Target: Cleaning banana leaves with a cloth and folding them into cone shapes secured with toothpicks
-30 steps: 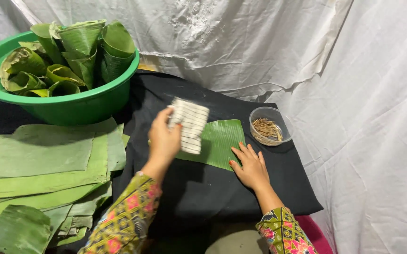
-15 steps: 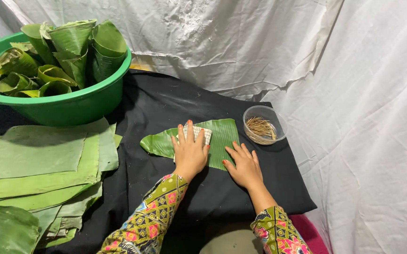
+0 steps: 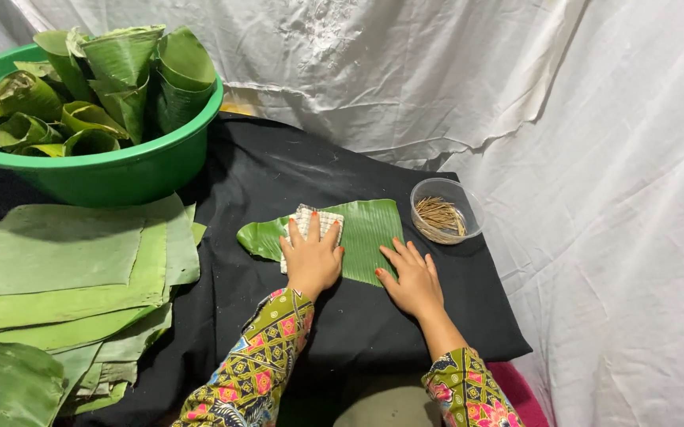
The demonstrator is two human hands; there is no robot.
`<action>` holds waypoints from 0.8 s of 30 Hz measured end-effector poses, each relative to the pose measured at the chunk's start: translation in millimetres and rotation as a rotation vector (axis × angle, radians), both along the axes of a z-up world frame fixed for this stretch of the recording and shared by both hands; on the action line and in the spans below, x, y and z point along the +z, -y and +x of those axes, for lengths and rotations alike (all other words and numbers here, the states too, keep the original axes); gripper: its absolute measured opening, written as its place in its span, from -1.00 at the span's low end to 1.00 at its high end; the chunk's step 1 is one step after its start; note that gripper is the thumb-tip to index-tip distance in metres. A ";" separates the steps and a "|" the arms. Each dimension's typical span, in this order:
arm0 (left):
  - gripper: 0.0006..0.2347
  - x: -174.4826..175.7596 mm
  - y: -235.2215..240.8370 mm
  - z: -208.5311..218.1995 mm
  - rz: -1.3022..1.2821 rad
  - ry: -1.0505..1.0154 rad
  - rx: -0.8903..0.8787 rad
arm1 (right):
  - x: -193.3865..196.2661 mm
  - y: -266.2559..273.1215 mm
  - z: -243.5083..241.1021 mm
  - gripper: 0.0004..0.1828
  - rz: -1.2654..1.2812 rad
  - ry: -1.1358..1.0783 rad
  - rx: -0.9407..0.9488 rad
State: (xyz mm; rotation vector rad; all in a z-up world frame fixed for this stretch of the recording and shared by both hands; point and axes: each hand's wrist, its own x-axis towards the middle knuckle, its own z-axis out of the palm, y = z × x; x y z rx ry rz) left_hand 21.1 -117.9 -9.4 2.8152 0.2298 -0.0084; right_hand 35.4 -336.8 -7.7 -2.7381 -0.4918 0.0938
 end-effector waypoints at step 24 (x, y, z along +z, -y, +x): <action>-0.65 -7.5 -25.0 2.8 0.063 0.656 0.081 | 2.0 -1.7 -0.6 -0.42 0.021 -0.016 -0.002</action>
